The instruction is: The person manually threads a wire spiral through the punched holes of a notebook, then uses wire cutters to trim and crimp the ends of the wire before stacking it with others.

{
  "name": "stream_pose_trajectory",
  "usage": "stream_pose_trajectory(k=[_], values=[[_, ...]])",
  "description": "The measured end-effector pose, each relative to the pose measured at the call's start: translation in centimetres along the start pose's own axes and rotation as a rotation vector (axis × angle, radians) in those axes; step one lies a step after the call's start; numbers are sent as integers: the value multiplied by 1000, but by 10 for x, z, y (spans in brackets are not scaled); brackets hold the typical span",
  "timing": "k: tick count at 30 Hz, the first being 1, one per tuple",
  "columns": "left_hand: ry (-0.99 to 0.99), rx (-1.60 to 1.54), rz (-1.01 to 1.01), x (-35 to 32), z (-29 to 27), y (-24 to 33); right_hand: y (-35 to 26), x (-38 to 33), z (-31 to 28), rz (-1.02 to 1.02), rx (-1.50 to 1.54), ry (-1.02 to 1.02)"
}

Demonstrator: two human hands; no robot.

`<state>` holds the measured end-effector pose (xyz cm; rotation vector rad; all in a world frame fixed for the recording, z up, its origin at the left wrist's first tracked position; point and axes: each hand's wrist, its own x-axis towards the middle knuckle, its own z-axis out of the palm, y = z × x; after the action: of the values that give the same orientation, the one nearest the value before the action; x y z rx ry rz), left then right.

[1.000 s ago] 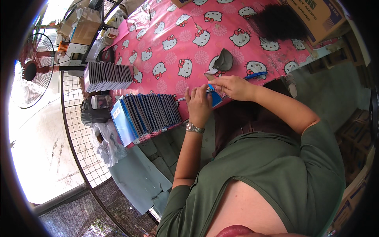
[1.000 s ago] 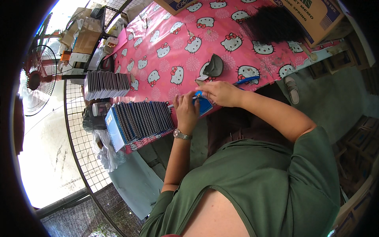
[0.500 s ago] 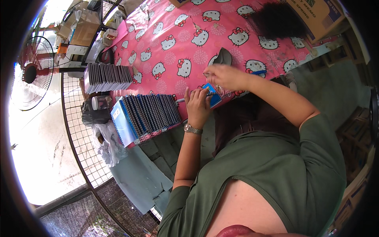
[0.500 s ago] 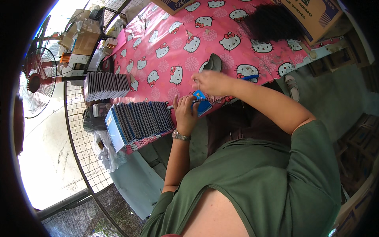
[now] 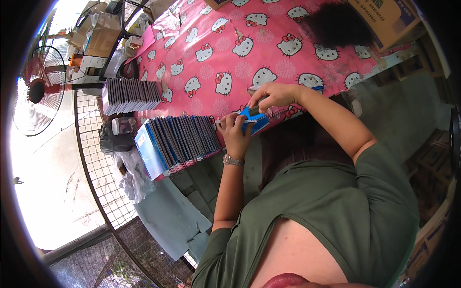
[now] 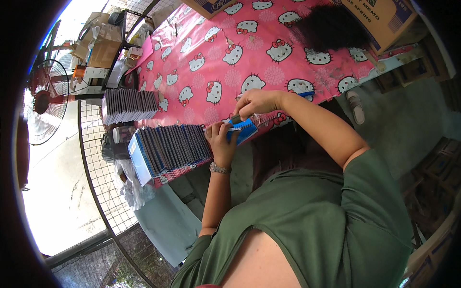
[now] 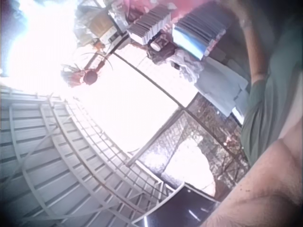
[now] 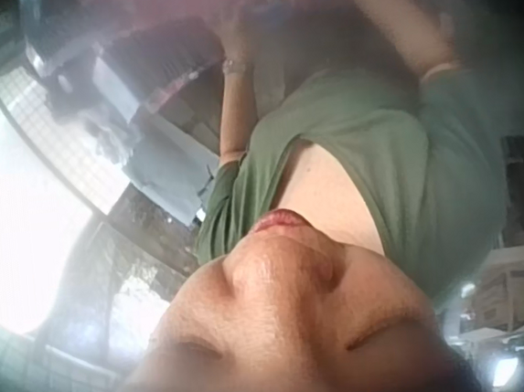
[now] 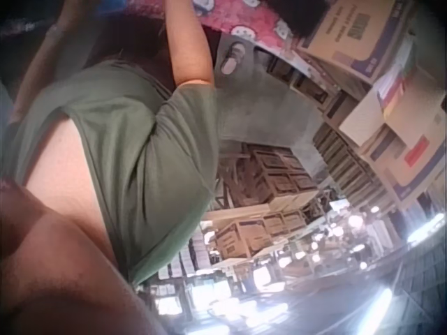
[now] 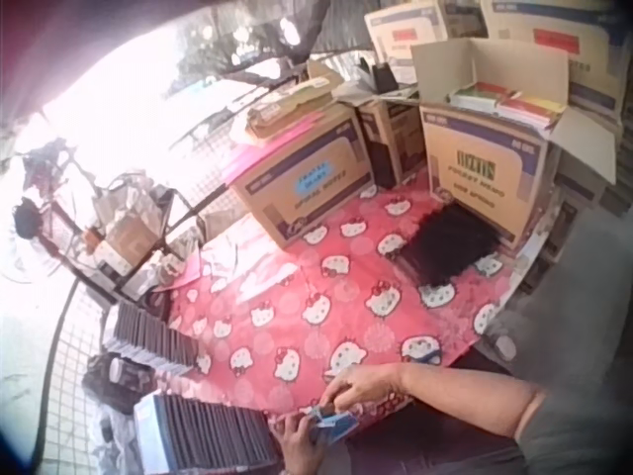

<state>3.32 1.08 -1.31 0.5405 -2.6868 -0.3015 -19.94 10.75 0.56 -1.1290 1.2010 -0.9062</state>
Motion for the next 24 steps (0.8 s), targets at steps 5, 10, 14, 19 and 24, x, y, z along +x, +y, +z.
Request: stream_pose_trajectory(k=[5,10,14,19,24], values=[[-27,38,6,-3,0,5,13,-6,3,-127,272,-134],[-51,32,-17,-2,-4,8,14,-5,6,-46,89,-56],[52,-176,-46,0,-5,3,17,-3,0,-86,234,-84],[6,-32,-11,2,-8,3,23,-6,-1,100,138,-70],[-38,27,25,4,-12,9,20,-14,1,-101,137,-34]])
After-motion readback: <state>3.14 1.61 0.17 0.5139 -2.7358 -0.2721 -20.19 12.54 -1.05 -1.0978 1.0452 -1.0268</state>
